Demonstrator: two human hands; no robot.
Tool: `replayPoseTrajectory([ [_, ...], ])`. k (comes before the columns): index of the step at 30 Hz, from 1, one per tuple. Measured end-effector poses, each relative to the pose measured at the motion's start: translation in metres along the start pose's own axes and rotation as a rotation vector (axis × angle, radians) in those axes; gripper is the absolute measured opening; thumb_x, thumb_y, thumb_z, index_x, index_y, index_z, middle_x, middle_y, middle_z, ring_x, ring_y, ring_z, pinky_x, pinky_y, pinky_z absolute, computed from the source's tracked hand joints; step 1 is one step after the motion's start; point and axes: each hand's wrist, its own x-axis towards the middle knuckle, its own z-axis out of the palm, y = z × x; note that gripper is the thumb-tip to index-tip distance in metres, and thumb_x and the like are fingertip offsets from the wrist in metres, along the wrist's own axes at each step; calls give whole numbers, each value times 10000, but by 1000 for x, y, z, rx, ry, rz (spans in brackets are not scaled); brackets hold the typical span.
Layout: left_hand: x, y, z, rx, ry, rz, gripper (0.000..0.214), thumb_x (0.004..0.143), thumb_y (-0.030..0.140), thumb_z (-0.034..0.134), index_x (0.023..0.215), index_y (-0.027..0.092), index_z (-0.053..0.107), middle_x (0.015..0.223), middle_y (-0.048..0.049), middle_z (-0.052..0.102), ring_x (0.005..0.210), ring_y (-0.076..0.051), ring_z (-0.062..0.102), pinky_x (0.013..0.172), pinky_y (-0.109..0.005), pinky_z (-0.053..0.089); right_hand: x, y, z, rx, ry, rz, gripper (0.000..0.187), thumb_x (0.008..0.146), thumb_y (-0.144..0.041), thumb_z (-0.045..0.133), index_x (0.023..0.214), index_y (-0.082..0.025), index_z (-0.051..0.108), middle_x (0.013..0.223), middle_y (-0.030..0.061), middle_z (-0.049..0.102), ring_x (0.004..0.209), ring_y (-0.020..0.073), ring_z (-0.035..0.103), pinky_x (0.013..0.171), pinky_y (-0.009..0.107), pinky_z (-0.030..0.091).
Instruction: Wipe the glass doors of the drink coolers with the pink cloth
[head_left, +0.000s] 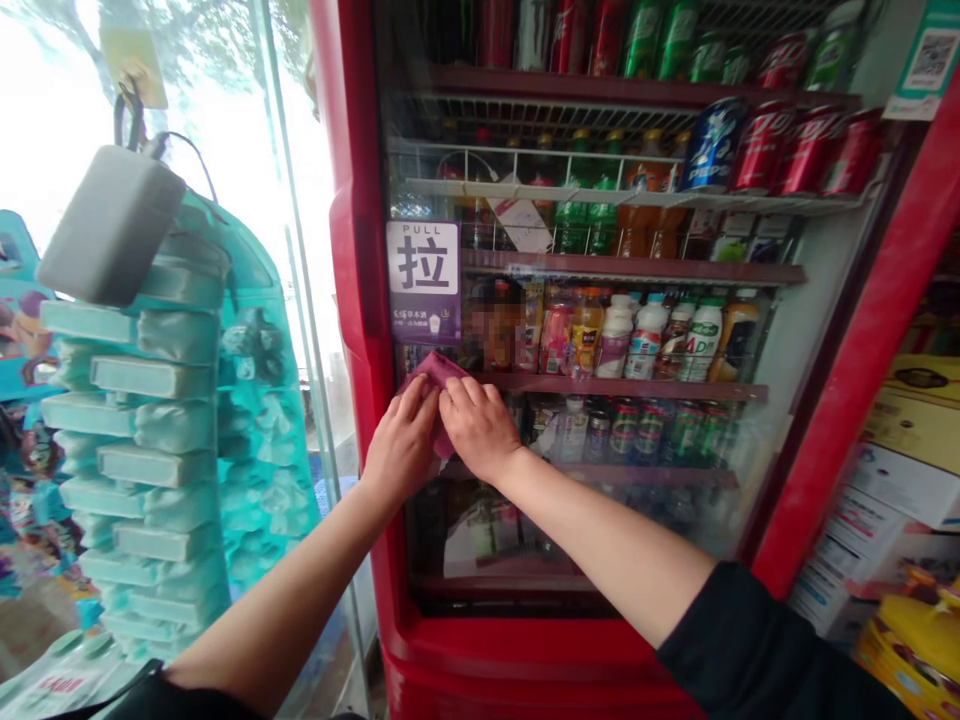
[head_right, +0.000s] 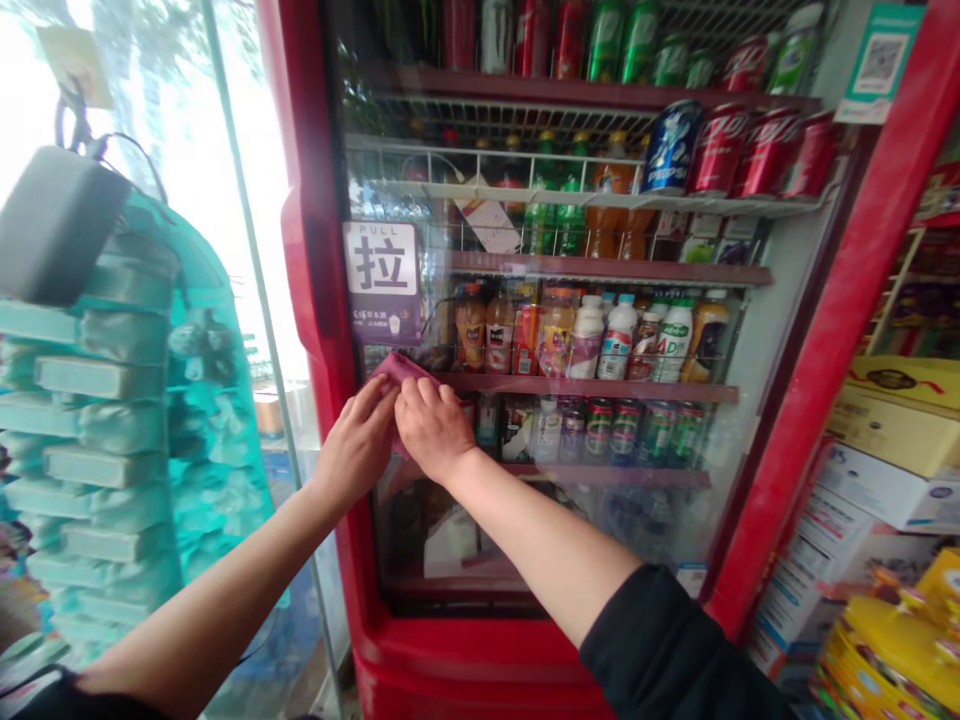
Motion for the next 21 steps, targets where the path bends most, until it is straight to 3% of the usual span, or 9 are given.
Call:
replayPoseTrajectory([
  [3,-14,12,7,-23,49,-81,695,1033,250,537,1699,127,381,1639,-220,574,1603,-353,449,1282,-521,455,-1,11,14,58,37,-178,527,1122,-123,319,1602,-90,536,1735,150,496,1623,301,427,1319,554,411],
  [6,-24,22,14,35,-4,-179,718,1066,349,531,1726,149,332,1749,-230,444,1619,-378,443,1299,-586,410,-10,23,29,106,1,-219,597,1105,-108,319,1697,-103,392,1799,120,377,1713,279,283,1409,594,274],
  [13,-7,21,15,140,-83,-59,680,1079,245,439,1745,211,304,1824,-109,302,1707,-339,286,1404,-664,76,-28,21,34,100,52,38,670,1083,-80,351,1743,-65,239,1813,187,268,1723,367,231,1385,714,242],
  [18,3,9,5,120,-64,-9,757,1065,234,445,1769,172,174,1815,-139,303,1707,-336,286,1407,-662,55,-21,7,36,93,59,69,626,1098,-99,329,1721,-36,308,1785,210,342,1691,361,329,1378,640,321],
  [21,2,-7,-3,118,-37,4,786,1054,229,468,1772,184,152,1811,-159,307,1707,-349,279,1401,-680,71,-8,-4,39,90,53,59,631,1087,-106,363,1714,-40,330,1796,210,323,1707,362,286,1391,659,285],
])
